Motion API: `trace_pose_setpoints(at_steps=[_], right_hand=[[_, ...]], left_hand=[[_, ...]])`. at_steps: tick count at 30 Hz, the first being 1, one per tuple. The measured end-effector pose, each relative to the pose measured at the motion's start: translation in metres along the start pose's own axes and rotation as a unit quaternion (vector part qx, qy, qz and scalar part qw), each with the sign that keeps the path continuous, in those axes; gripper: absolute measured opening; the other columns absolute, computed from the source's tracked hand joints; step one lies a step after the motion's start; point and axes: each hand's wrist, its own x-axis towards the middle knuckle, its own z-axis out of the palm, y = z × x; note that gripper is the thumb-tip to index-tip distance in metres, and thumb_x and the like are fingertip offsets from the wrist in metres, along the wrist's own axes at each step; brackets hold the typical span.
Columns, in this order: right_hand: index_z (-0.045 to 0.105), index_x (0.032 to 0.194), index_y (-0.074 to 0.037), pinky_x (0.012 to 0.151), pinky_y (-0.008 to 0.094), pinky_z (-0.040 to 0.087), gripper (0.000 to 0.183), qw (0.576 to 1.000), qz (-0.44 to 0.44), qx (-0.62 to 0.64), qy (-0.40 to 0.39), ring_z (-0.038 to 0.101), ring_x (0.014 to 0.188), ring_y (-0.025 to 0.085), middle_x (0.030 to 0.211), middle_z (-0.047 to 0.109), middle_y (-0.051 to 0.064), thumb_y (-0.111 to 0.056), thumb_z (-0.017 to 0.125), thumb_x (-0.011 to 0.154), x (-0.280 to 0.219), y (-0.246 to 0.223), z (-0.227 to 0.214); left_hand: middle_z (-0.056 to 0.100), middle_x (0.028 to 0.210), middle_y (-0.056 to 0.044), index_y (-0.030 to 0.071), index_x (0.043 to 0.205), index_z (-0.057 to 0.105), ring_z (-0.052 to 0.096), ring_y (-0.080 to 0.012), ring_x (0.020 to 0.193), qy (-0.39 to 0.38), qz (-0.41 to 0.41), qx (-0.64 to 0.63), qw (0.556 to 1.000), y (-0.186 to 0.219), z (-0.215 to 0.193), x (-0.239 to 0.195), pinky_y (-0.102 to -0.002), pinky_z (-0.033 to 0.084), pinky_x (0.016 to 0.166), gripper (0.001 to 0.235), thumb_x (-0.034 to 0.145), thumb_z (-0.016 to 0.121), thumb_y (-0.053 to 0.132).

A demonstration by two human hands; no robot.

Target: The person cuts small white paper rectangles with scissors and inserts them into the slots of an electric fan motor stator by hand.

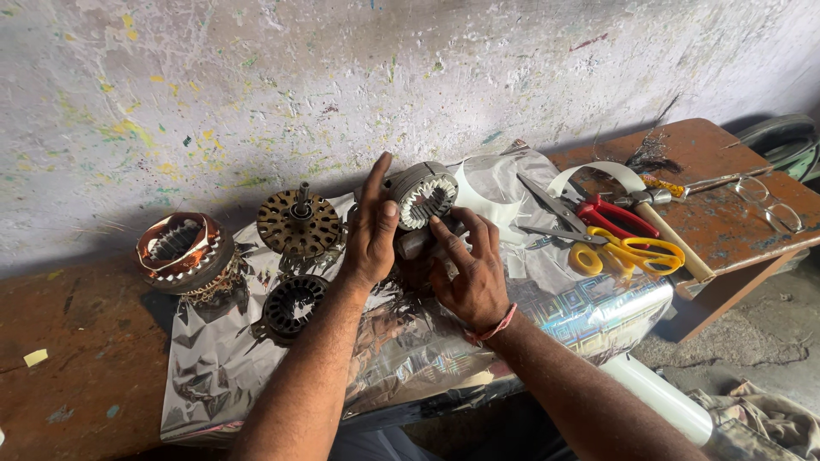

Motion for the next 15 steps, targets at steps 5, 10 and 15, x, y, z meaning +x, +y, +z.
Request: trace_pose_setpoints(at_steps=[5,10,15], right_hand=[[0.059,0.144,-0.011,0.104,0.052,0.050,0.073,1.000,0.000,-0.001,0.000,0.051,0.128,0.045,0.146,0.049,0.025,-0.003,0.074,0.072,-0.0001,-0.0026,0.0000],[0.059,0.142,-0.009,0.103,0.052,0.051,0.071,1.000,0.001,-0.010,0.003,0.051,0.128,0.045,0.146,0.048,0.025,-0.004,0.074,0.072,0.0005,-0.0045,0.0002],[0.058,0.142,-0.008,0.102,0.052,0.051,0.070,1.000,0.002,-0.011,0.006,0.051,0.128,0.045,0.146,0.048,0.025,-0.004,0.073,0.074,0.0012,-0.0059,0.0013]], left_hand=[[0.033,0.170,-0.019,0.013,0.166,0.022,0.039,-0.0315,0.154,-0.056,-0.034,-0.056,0.996,0.0061,-0.0044,0.0051,-0.047,0.031,0.128,0.075,0.110,0.032,0.061],[0.037,0.167,-0.020,0.013,0.168,0.017,0.039,-0.0316,0.154,-0.074,-0.084,-0.167,0.980,0.0080,-0.0042,0.0078,-0.048,0.028,0.128,0.081,0.106,0.044,0.057],[0.037,0.166,-0.017,0.012,0.167,0.019,0.037,-0.0289,0.153,-0.073,-0.100,-0.162,0.979,0.0056,-0.0053,0.0089,-0.047,0.027,0.127,0.083,0.103,0.046,0.057]])
